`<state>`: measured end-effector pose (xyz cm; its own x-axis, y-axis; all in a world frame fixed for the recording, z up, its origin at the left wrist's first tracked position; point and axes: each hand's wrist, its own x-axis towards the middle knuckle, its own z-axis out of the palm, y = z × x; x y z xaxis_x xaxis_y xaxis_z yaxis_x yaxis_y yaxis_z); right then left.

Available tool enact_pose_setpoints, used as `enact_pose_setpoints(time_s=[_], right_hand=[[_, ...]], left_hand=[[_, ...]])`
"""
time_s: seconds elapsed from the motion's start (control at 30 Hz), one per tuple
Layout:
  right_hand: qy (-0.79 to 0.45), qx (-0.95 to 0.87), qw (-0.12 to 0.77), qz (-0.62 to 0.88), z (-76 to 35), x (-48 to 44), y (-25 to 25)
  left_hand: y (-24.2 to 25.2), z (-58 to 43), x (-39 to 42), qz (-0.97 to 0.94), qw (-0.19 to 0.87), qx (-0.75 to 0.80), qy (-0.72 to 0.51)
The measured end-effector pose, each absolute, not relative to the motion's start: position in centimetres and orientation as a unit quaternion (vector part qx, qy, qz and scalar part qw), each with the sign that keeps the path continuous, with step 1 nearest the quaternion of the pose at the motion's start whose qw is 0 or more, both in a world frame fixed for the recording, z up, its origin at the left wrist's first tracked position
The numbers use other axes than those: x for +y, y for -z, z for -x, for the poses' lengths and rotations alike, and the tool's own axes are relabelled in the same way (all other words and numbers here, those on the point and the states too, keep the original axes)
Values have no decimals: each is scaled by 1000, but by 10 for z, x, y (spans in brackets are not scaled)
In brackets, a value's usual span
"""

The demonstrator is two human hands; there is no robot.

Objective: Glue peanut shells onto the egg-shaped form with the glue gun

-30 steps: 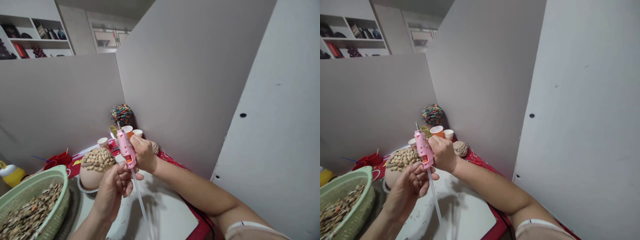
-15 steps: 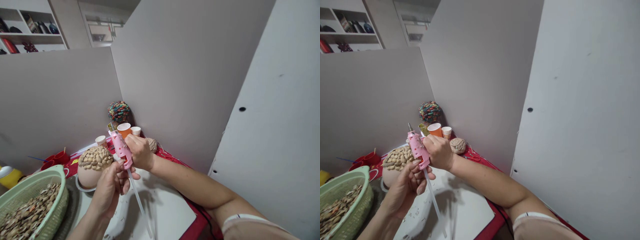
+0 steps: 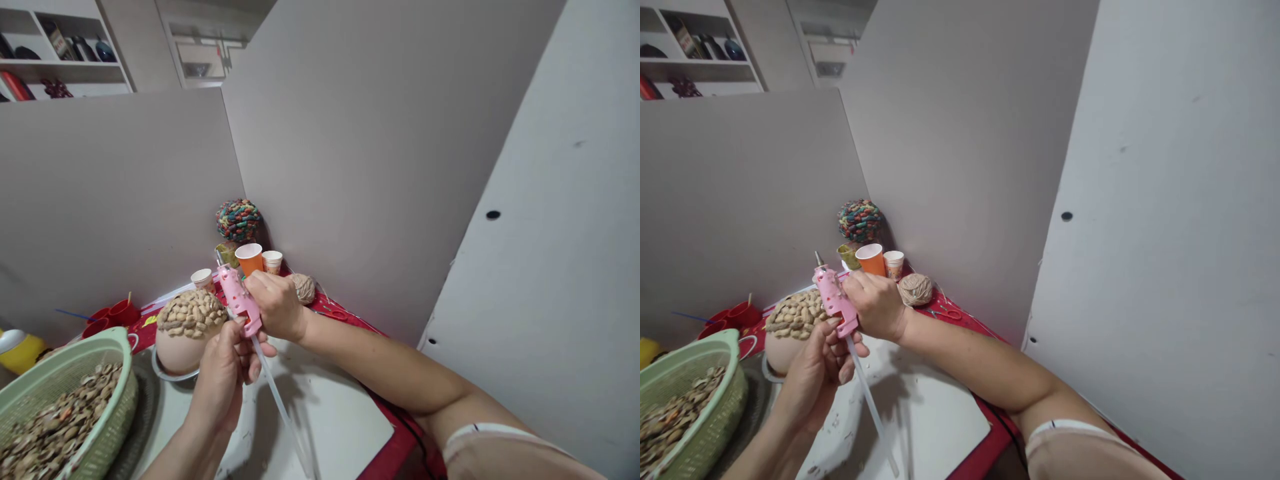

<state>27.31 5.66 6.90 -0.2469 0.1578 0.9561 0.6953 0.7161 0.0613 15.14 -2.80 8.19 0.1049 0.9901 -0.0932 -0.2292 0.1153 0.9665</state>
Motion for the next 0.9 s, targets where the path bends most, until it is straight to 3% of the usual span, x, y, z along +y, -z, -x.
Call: enact_pose_setpoints(time_s=[0.5,0.9], right_hand=[[176,-743,553,334,-273,58,-70],[135,-724,567,368,-279,58,-76]], left_hand=[[-100,-146,-35,-394,703,381,-453],[-80,-157,-44,-502,591,427,-465]])
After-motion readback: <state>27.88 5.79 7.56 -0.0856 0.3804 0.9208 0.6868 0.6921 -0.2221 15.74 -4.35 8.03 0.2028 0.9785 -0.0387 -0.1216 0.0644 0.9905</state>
